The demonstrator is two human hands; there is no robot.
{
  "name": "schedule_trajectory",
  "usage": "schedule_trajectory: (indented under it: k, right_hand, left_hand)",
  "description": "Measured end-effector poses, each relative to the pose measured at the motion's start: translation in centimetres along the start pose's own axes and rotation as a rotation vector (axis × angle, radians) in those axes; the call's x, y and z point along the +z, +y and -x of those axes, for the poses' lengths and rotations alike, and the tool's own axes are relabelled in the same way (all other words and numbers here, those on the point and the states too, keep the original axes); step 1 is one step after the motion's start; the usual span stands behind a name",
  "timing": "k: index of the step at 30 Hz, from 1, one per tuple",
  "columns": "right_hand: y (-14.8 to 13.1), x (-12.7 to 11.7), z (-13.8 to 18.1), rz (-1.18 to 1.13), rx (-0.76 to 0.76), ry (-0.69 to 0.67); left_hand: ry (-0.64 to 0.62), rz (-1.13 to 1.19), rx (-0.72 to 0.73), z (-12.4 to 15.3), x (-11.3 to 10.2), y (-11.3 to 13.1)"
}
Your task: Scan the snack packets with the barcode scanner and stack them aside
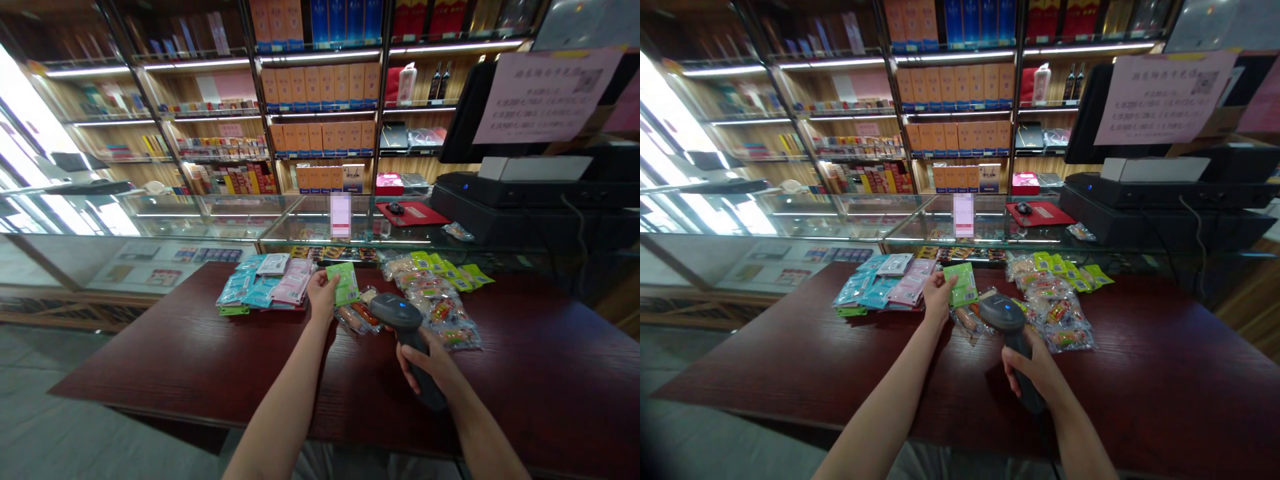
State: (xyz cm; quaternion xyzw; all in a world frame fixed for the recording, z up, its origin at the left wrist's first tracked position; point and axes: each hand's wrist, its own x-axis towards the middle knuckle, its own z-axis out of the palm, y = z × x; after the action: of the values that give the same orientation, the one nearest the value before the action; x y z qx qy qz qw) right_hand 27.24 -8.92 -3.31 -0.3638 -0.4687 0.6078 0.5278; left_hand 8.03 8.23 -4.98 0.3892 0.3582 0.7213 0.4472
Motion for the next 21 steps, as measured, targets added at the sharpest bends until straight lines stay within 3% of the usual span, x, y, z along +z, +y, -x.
schedule_trajectory:
  k: [6,21]
  right_hand:
    - [-0.19,-0.18,0.08,0.027,0.078,0.003]
    - [-0.2,-0.52,0.18,-0.002,0.028,0.047]
  left_hand:
    - [0.04,-0.015,0.0,0.01,0.06,-0.32]
    - [0.022,-0.001,-0.003,0.45,0.08,0.29]
